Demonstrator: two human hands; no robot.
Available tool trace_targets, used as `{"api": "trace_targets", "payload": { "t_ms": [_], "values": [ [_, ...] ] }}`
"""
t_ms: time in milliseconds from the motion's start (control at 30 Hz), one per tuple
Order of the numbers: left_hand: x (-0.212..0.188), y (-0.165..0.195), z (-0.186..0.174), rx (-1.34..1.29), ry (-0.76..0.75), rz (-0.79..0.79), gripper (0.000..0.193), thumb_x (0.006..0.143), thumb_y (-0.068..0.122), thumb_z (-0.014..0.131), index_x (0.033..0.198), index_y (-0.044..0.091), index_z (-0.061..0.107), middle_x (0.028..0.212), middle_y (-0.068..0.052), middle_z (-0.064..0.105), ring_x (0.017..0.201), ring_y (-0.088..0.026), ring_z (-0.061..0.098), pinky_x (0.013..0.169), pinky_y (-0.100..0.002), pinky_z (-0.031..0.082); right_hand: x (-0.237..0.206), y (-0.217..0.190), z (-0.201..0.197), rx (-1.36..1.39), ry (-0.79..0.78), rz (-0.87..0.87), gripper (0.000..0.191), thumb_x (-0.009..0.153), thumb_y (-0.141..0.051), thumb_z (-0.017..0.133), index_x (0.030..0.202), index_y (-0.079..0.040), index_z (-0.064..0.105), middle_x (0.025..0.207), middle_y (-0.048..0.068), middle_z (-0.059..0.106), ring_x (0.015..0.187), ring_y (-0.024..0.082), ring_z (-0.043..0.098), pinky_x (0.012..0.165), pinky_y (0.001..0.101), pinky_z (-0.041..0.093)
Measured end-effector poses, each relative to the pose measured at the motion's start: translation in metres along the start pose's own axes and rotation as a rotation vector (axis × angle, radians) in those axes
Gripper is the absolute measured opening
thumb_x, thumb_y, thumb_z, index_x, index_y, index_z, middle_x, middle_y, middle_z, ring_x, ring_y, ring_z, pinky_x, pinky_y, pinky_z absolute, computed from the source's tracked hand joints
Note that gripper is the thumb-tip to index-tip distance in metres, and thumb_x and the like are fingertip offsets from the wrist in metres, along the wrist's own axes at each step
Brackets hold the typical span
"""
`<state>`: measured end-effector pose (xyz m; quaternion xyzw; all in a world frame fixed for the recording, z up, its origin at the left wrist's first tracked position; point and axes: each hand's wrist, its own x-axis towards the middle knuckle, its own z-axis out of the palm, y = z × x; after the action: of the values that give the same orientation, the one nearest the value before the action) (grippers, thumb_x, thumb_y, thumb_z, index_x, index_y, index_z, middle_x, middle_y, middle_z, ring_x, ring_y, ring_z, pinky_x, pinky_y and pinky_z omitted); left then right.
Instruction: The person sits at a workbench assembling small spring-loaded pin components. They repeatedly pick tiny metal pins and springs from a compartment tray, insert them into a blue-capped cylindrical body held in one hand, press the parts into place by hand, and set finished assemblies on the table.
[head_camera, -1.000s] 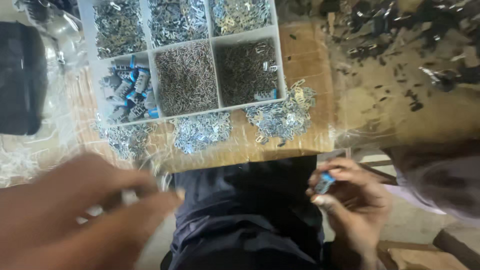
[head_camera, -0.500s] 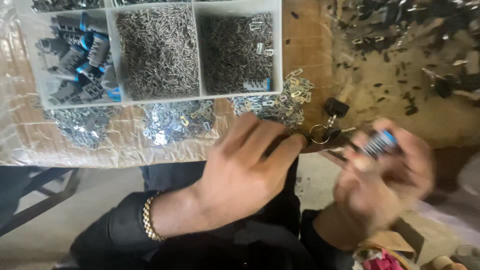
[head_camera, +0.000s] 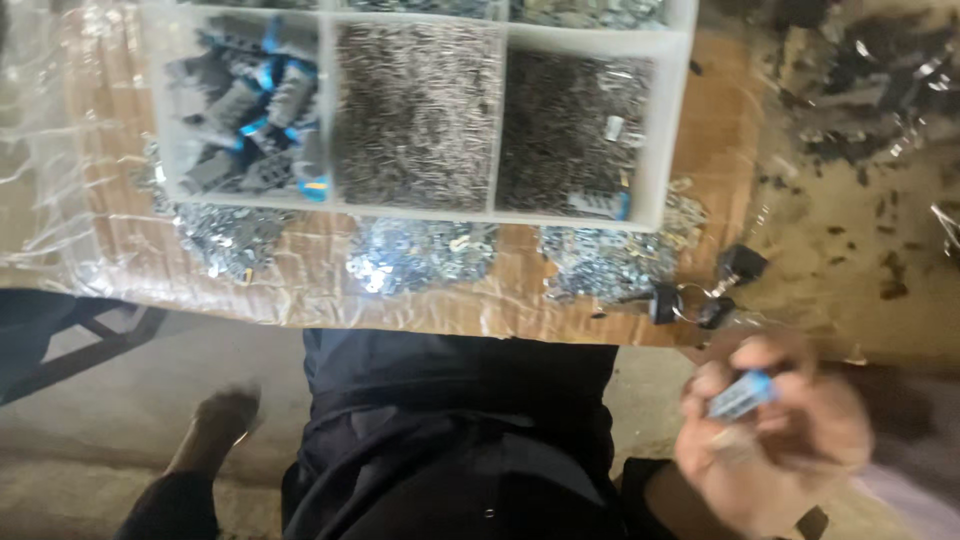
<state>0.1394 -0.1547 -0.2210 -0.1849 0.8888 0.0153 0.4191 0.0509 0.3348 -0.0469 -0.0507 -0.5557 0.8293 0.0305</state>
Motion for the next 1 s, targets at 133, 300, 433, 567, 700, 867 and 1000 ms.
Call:
{"api": "trace_targets", "payload": {
  "t_ms": [133,300,433,567,700,867,1000],
  "values": [
    [-0.019,-0.028,-0.006,-0.079,-0.146,0.133,0.047,0.091,0.042,0.071,0.127,0.012,0.067,0.120,-0.020,0.068,0.111,-0.042,0.063,0.092,-0.051,0.051,-0.008,0.014,0.029,0.087,-0.195,0.089,0.054,0.082,0.018,0.080,0.130,-0.006,0.071,0.128,0.017,0.063,0.101,0.025,0.071,0.077,0.0327,0.068],
    [-0.094,0.005,-0.123,-0.514,0.560,0.275,0.021,0.093,0.014,0.071,0.114,0.010,0.074,0.107,-0.015,0.074,0.091,-0.036,0.072,0.076,-0.044,0.058,-0.007,0.048,0.082,0.144,-0.383,0.236,0.057,0.081,0.020,0.081,0.131,-0.004,0.068,0.129,0.022,0.061,0.103,0.028,0.070,0.080,0.0352,0.068],
    [-0.121,0.055,-0.193,-0.387,0.996,0.826,0.022,0.083,0.002,0.079,0.105,0.002,0.076,0.097,-0.013,0.068,0.080,-0.025,0.067,0.070,-0.036,0.056,-0.002,0.057,0.119,0.144,-0.501,0.301,0.058,0.081,0.020,0.081,0.132,-0.002,0.066,0.132,0.024,0.059,0.107,0.030,0.070,0.085,0.0395,0.069],
    [-0.113,0.098,-0.234,-0.344,1.069,0.837,0.048,0.087,0.026,0.083,0.123,-0.005,0.074,0.090,-0.008,0.061,0.080,-0.025,0.062,0.070,-0.038,0.053,-0.005,0.051,0.139,0.056,-0.495,0.365,0.048,0.086,0.017,0.080,0.128,0.000,0.067,0.129,0.025,0.059,0.109,0.032,0.071,0.083,0.0416,0.072],
    [-0.107,0.110,-0.248,-0.299,1.037,0.764,0.046,0.087,0.036,0.077,0.121,0.005,0.075,0.093,-0.008,0.056,0.080,-0.025,0.059,0.068,-0.037,0.051,-0.011,0.047,0.146,-0.064,-0.412,0.267,0.045,0.084,0.012,0.082,0.124,-0.001,0.068,0.123,0.024,0.063,0.102,0.029,0.073,0.075,0.0366,0.073],
    [-0.104,0.082,-0.218,-0.357,0.926,0.939,0.034,0.090,0.017,0.078,0.121,0.003,0.075,0.114,-0.009,0.061,0.096,-0.025,0.064,0.079,-0.034,0.057,-0.008,0.051,0.144,0.025,-0.343,0.210,0.047,0.083,0.013,0.083,0.126,0.001,0.067,0.118,0.025,0.063,0.099,0.028,0.074,0.078,0.0375,0.072],
    [-0.096,0.069,-0.205,-0.283,0.956,1.051,0.029,0.080,0.008,0.079,0.109,0.001,0.077,0.110,-0.012,0.066,0.095,-0.026,0.067,0.076,-0.034,0.058,-0.007,0.054,0.140,0.025,-0.333,0.223,0.044,0.085,0.016,0.082,0.125,0.003,0.068,0.120,0.026,0.062,0.100,0.026,0.072,0.077,0.0363,0.070]
  ]
}}
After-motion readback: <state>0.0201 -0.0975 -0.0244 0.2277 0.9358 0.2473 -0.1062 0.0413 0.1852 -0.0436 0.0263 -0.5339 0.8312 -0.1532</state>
